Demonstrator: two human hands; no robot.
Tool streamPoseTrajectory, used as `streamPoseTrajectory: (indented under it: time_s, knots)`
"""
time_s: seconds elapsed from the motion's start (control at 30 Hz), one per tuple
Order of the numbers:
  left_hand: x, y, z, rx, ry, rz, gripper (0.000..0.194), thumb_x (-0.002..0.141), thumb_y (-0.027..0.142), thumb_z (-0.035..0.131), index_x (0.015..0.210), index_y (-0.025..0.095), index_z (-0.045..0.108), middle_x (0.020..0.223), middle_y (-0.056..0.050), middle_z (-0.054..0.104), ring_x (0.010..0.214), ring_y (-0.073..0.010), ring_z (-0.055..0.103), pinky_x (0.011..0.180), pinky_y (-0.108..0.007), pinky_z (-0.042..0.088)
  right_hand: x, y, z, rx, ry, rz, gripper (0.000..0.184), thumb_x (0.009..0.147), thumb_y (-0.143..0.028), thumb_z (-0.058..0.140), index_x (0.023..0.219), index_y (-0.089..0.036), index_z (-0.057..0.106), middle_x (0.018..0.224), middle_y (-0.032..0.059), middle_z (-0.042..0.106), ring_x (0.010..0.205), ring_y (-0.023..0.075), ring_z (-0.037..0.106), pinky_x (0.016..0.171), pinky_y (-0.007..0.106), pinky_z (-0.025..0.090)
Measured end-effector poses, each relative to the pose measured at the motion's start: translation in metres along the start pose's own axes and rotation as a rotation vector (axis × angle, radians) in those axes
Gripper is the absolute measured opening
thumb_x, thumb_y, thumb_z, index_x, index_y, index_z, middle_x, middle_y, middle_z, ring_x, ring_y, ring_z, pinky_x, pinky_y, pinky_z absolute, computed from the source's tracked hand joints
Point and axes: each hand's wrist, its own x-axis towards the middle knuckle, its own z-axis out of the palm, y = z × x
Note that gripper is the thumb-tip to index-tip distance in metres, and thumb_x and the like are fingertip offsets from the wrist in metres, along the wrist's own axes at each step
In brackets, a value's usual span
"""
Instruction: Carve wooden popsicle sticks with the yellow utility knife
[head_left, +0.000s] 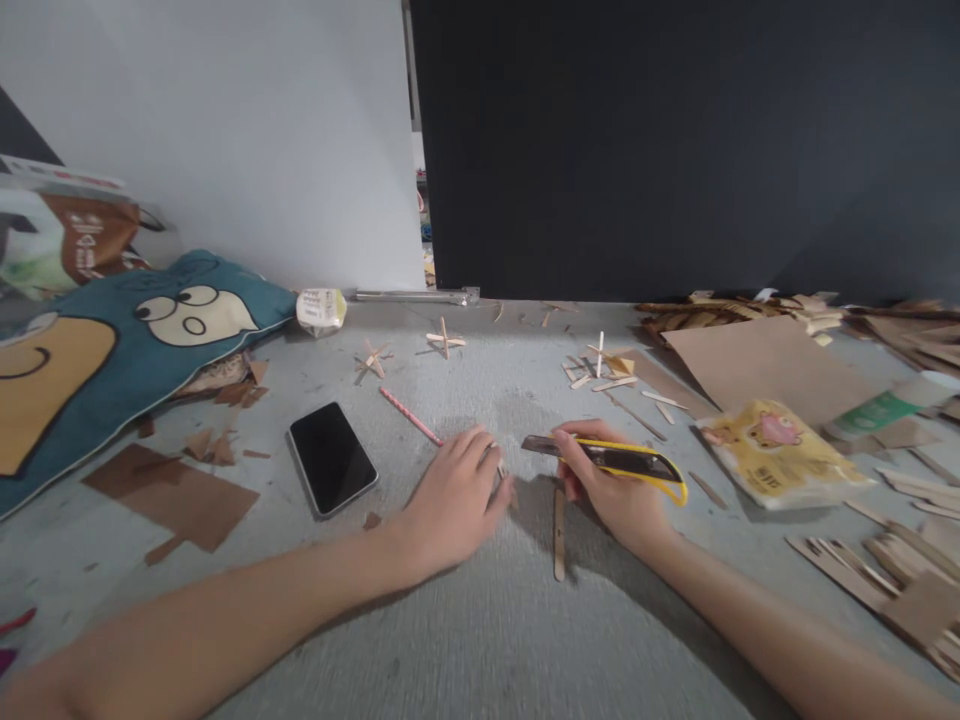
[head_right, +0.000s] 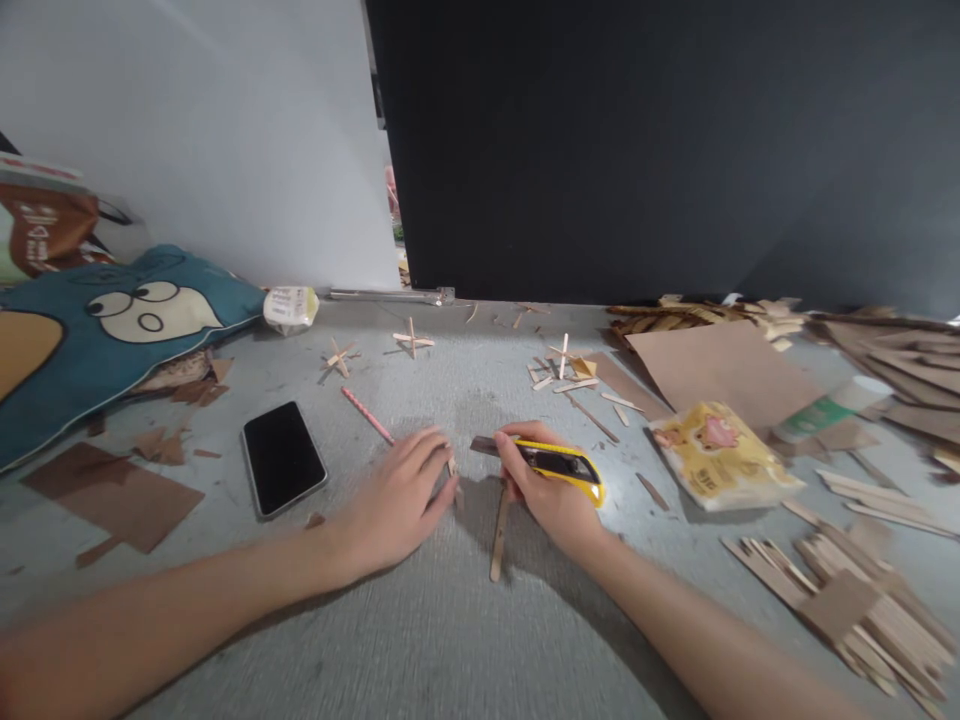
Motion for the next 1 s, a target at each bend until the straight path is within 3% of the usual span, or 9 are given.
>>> streamPoseTrajectory:
  time_s: [0.1, 0.23, 0.4, 0.6, 0.67, 0.77, 0.9, 1.0]
  knots:
    - [-0.001, 0.003, 0.0, 0.056, -0.024, 0.019, 0.037, 0.102, 0.012, 0.041, 0.128, 0.008, 0.066, 0.14, -0.024, 0.064, 0.139, -0.0376, 0.056, 0.117, -0.06, 0.044, 0.001, 0.002, 0.0, -0.006, 0.001, 0.008, 0.053, 0.088, -0.069, 0.069, 0.104, -0.019, 0.073, 0.057, -0.0026, 0.062, 0.041, 0.0125, 0.055, 0.041, 0.024, 0.045]
    - [-0.004, 0.008, -0.001, 0.168, -0.075, 0.084, 0.038, 0.101, 0.014, 0.042, 0.131, 0.004, 0.065, 0.144, -0.027, 0.062, 0.141, -0.0389, 0.054, 0.118, -0.057, 0.043, 0.003, 0.005, -0.001, -0.019, 0.004, 0.0, 0.053, 0.09, -0.069, 0.067, 0.105, -0.018, 0.075, 0.059, -0.002, 0.062, 0.043, 0.0126, 0.056, 0.043, 0.024, 0.045]
    - [-0.008, 0.023, -0.004, 0.329, -0.163, 0.036, 0.034, 0.1, 0.016, 0.047, 0.123, 0.004, 0.069, 0.12, -0.024, 0.071, 0.116, -0.0385, 0.066, 0.099, -0.053, 0.054, 0.001, 0.007, -0.002, -0.039, 0.016, 0.03, 0.055, 0.09, -0.071, 0.066, 0.102, -0.018, 0.076, 0.06, -0.0008, 0.064, 0.044, 0.0131, 0.056, 0.046, 0.026, 0.046]
    - [-0.01, 0.028, -0.014, 0.462, -0.192, 0.056, 0.029, 0.097, 0.008, 0.048, 0.117, 0.008, 0.069, 0.1, -0.015, 0.072, 0.096, -0.0315, 0.068, 0.086, -0.046, 0.054, 0.002, 0.004, -0.001, -0.092, -0.021, 0.053, 0.059, 0.088, -0.075, 0.063, 0.098, -0.019, 0.078, 0.059, -0.0006, 0.063, 0.046, 0.0131, 0.053, 0.048, 0.027, 0.044]
    - [-0.01, 0.024, -0.014, 0.437, -0.198, 0.042, 0.022, 0.1, 0.012, 0.049, 0.107, 0.011, 0.07, 0.096, -0.013, 0.071, 0.096, -0.0322, 0.068, 0.088, -0.05, 0.053, 0.003, 0.004, -0.001, -0.116, -0.046, 0.036, 0.057, 0.09, -0.074, 0.062, 0.095, -0.019, 0.078, 0.059, -0.0005, 0.063, 0.046, 0.013, 0.052, 0.047, 0.027, 0.043]
    - [-0.01, 0.018, -0.012, 0.319, -0.24, 0.042, 0.025, 0.1, 0.008, 0.048, 0.113, 0.013, 0.068, 0.095, -0.011, 0.073, 0.092, -0.0298, 0.071, 0.089, -0.048, 0.052, 0.004, 0.006, -0.002, -0.153, -0.077, 0.002, 0.054, 0.093, -0.071, 0.059, 0.093, -0.02, 0.078, 0.06, 0.0002, 0.064, 0.046, 0.0132, 0.053, 0.048, 0.028, 0.042]
    - [-0.005, 0.013, -0.017, 0.089, -0.266, -0.076, 0.029, 0.102, 0.011, 0.047, 0.119, 0.016, 0.07, 0.089, -0.009, 0.074, 0.08, -0.0252, 0.072, 0.087, -0.043, 0.052, 0.003, 0.005, -0.002, -0.16, -0.069, -0.004, 0.054, 0.094, -0.071, 0.058, 0.094, -0.021, 0.078, 0.061, 0.0009, 0.065, 0.048, 0.0136, 0.053, 0.05, 0.028, 0.043]
    - [0.006, 0.001, -0.032, -0.244, -0.355, 0.033, 0.028, 0.105, 0.024, 0.051, 0.121, 0.028, 0.075, 0.102, -0.006, 0.075, 0.098, -0.0239, 0.071, 0.089, -0.037, 0.053, 0.003, 0.005, -0.003, -0.152, -0.063, -0.001, 0.055, 0.094, -0.071, 0.058, 0.094, -0.02, 0.077, 0.059, 0.0, 0.063, 0.048, 0.0136, 0.053, 0.05, 0.028, 0.042]
